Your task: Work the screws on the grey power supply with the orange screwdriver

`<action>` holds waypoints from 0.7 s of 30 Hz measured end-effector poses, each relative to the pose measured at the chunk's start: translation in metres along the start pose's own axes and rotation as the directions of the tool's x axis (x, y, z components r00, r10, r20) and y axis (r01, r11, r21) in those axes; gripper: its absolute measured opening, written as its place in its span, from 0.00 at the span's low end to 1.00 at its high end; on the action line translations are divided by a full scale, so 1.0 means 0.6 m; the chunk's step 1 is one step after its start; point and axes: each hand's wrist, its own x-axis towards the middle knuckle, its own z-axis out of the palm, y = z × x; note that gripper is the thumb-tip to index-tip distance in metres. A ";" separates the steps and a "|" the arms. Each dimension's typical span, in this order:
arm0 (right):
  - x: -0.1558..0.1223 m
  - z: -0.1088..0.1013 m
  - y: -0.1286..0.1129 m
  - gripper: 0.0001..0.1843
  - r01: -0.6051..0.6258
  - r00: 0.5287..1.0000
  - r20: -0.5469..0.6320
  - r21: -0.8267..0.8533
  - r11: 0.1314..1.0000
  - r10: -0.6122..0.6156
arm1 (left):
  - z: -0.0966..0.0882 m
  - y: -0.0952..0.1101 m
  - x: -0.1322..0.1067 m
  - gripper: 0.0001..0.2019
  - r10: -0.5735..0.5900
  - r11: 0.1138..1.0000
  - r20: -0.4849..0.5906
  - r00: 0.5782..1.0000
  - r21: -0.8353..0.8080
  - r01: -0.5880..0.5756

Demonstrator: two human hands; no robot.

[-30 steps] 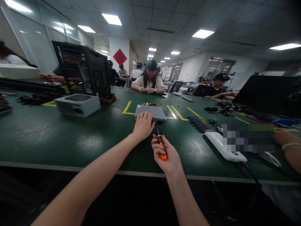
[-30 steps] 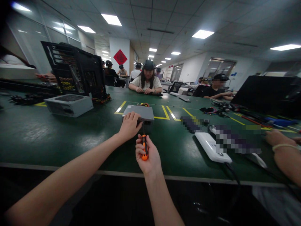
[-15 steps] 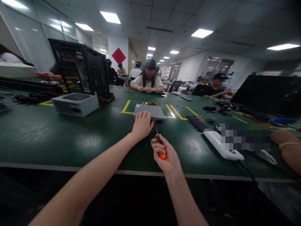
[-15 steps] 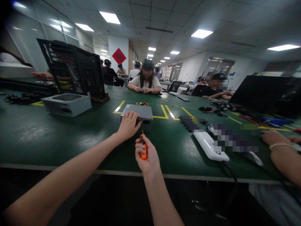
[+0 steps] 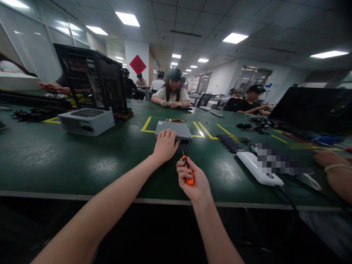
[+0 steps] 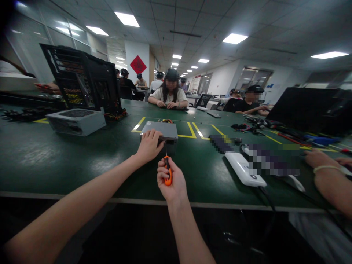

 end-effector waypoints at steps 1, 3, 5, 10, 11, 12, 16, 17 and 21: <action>0.000 0.000 0.000 0.11 0.000 1.000 0.002 -0.009 1.000 0.000 | 0.000 0.000 0.000 0.10 -0.002 1.000 0.002 1.000 -0.006 0.002; 0.000 0.001 0.000 0.12 -0.007 1.000 0.002 -0.022 1.000 0.007 | 0.000 0.000 0.000 0.10 -0.003 1.000 0.005 1.000 -0.009 0.003; 0.001 0.001 0.000 0.13 -0.013 1.000 -0.005 -0.018 1.000 0.013 | 0.000 0.001 0.001 0.10 -0.001 1.000 0.006 1.000 -0.003 0.001; 0.003 0.000 0.000 0.10 -0.019 1.000 -0.006 0.027 0.999 0.019 | 0.001 0.000 0.001 0.10 0.007 1.000 -0.002 1.000 0.020 -0.007; 0.003 0.000 0.000 0.10 -0.017 1.000 0.003 0.020 1.000 0.017 | 0.001 0.000 0.001 0.10 0.006 1.000 0.000 1.000 0.022 -0.006; 0.003 -0.001 -0.001 0.11 -0.016 1.000 0.013 0.007 1.000 0.016 | 0.001 0.000 0.001 0.10 0.006 1.000 0.002 1.000 0.024 -0.006; 0.003 -0.001 -0.001 0.14 -0.016 0.999 0.033 -0.029 0.999 0.017 | 0.002 0.000 0.001 0.10 0.004 1.000 0.003 1.000 0.014 -0.004; 0.003 0.000 -0.001 0.13 -0.017 0.999 0.028 -0.022 1.000 0.017 | 0.002 0.000 0.000 0.10 0.004 1.000 0.002 1.000 0.011 -0.004; 0.000 0.002 0.000 0.11 -0.007 1.000 -0.003 0.011 1.000 0.007 | 0.001 -0.001 0.000 0.10 0.001 1.000 -0.001 1.000 0.001 -0.001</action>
